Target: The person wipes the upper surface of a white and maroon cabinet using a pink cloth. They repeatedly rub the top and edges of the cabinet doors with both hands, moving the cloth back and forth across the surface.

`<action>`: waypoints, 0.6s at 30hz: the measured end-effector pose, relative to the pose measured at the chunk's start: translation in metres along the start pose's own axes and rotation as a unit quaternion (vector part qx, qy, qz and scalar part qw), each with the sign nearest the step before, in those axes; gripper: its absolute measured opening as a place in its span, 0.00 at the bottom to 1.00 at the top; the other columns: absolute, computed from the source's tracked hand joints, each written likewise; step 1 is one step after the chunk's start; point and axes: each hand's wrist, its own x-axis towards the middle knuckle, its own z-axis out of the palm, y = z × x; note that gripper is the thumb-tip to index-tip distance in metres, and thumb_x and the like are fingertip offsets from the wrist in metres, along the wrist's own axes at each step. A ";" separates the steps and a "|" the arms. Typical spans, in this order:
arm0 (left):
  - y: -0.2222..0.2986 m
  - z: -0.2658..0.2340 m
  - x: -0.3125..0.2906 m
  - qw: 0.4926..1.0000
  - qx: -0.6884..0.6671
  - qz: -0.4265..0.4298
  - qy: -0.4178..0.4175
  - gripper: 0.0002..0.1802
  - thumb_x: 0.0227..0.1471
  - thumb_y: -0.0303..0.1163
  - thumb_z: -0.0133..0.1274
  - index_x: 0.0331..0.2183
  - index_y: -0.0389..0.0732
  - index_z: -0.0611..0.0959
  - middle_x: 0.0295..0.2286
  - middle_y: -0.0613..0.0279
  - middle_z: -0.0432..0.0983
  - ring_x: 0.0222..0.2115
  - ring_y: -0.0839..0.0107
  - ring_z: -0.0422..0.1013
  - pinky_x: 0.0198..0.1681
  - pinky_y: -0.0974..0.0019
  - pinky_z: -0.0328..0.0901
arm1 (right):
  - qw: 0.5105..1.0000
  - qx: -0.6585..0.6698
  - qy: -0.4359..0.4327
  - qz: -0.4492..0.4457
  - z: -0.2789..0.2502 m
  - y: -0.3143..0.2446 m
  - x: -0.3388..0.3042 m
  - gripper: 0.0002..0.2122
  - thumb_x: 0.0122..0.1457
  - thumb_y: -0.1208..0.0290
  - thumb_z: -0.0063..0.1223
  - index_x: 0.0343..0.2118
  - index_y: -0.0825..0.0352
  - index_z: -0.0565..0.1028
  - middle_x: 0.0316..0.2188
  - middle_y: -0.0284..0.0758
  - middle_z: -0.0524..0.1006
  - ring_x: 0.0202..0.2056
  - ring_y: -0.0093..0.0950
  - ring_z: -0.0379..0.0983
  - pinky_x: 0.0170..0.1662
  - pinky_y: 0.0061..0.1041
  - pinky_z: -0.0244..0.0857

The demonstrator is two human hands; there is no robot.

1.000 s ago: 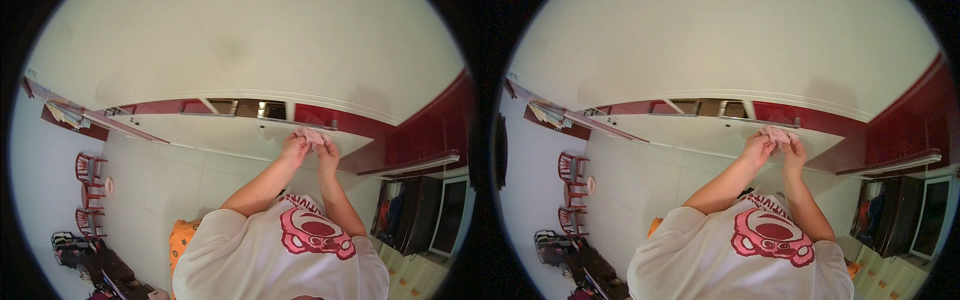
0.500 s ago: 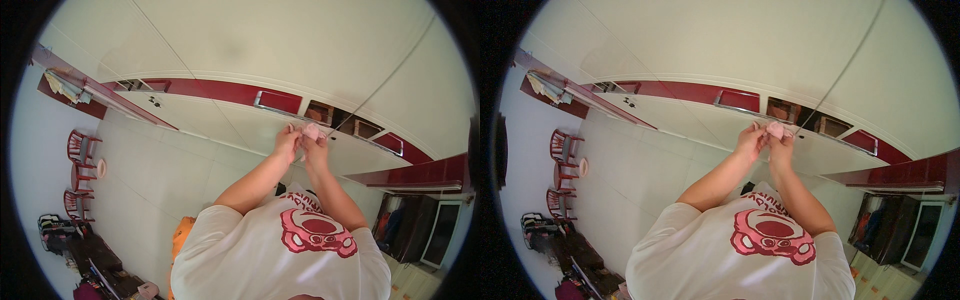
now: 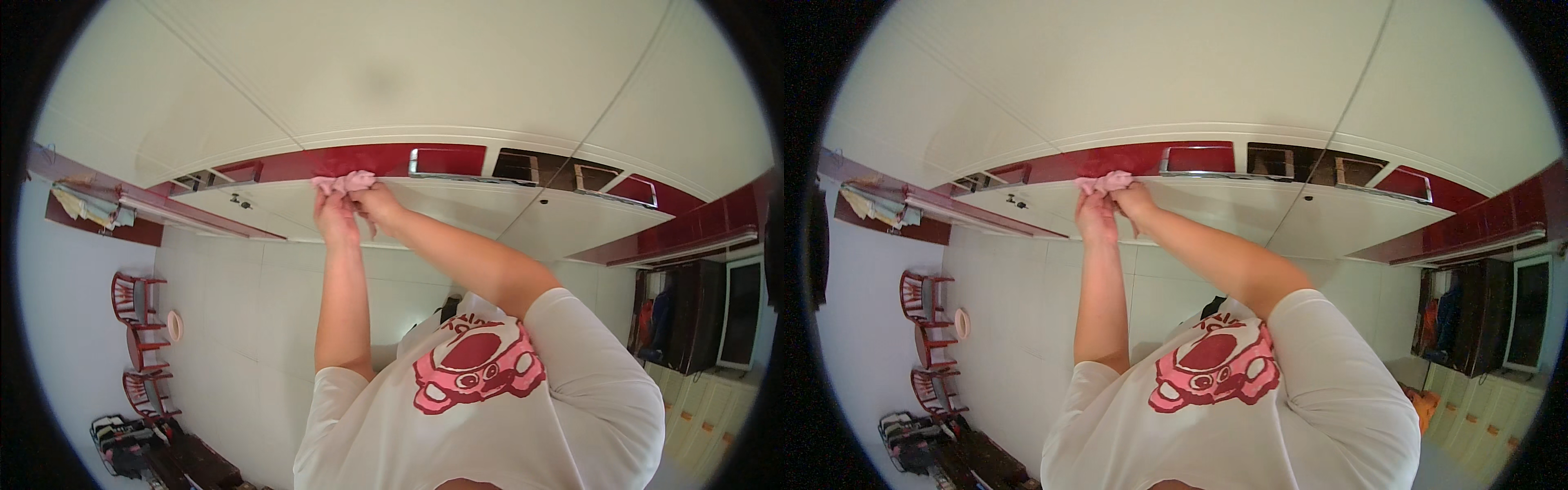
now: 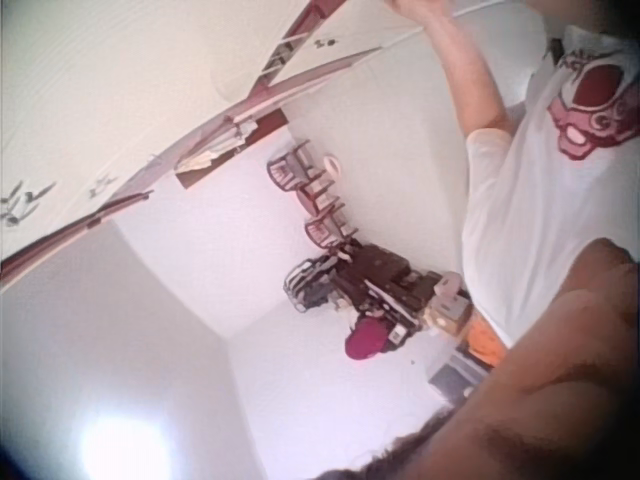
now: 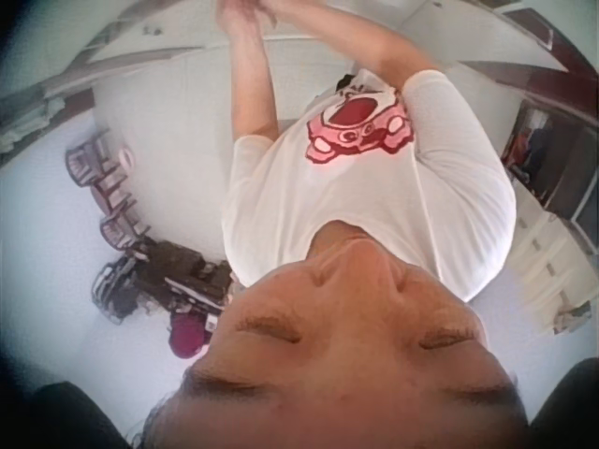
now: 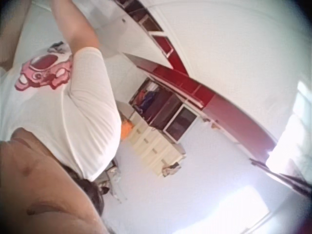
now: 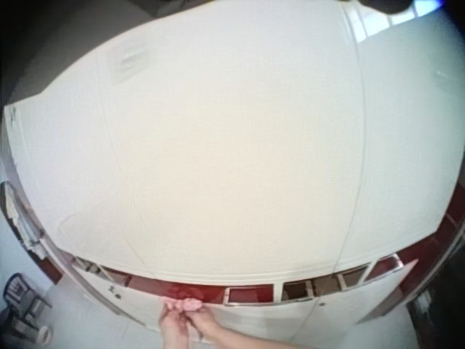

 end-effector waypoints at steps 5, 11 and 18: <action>-0.027 0.015 -0.017 0.995 0.084 0.045 0.015 0.10 0.58 0.18 0.43 0.41 0.40 0.73 0.41 0.62 0.71 0.41 0.69 0.70 0.46 0.64 0.68 | 0.990 0.136 -0.008 -0.021 -0.024 0.003 -0.017 0.09 0.59 0.76 0.51 0.42 0.67 0.74 0.35 0.35 0.76 0.33 0.28 0.74 0.38 0.32 0.71; -0.080 0.126 -0.105 0.942 0.327 0.054 0.054 0.04 0.60 0.25 0.46 0.39 0.40 0.72 0.41 0.62 0.68 0.43 0.69 0.65 0.48 0.63 0.63 | 0.990 0.078 0.112 -0.044 -0.120 -0.026 -0.073 0.07 0.61 0.73 0.54 0.40 0.67 0.77 0.37 0.36 0.80 0.37 0.26 0.77 0.41 0.26 0.72; -0.172 0.159 -0.156 0.881 0.425 0.196 -0.073 0.09 0.62 0.27 0.43 0.42 0.33 0.69 0.39 0.51 0.69 0.41 0.60 0.67 0.47 0.59 0.62 | 0.979 0.090 0.161 -0.089 -0.214 -0.058 -0.131 0.07 0.61 0.74 0.53 0.40 0.71 0.77 0.35 0.37 0.80 0.34 0.26 0.77 0.37 0.24 0.73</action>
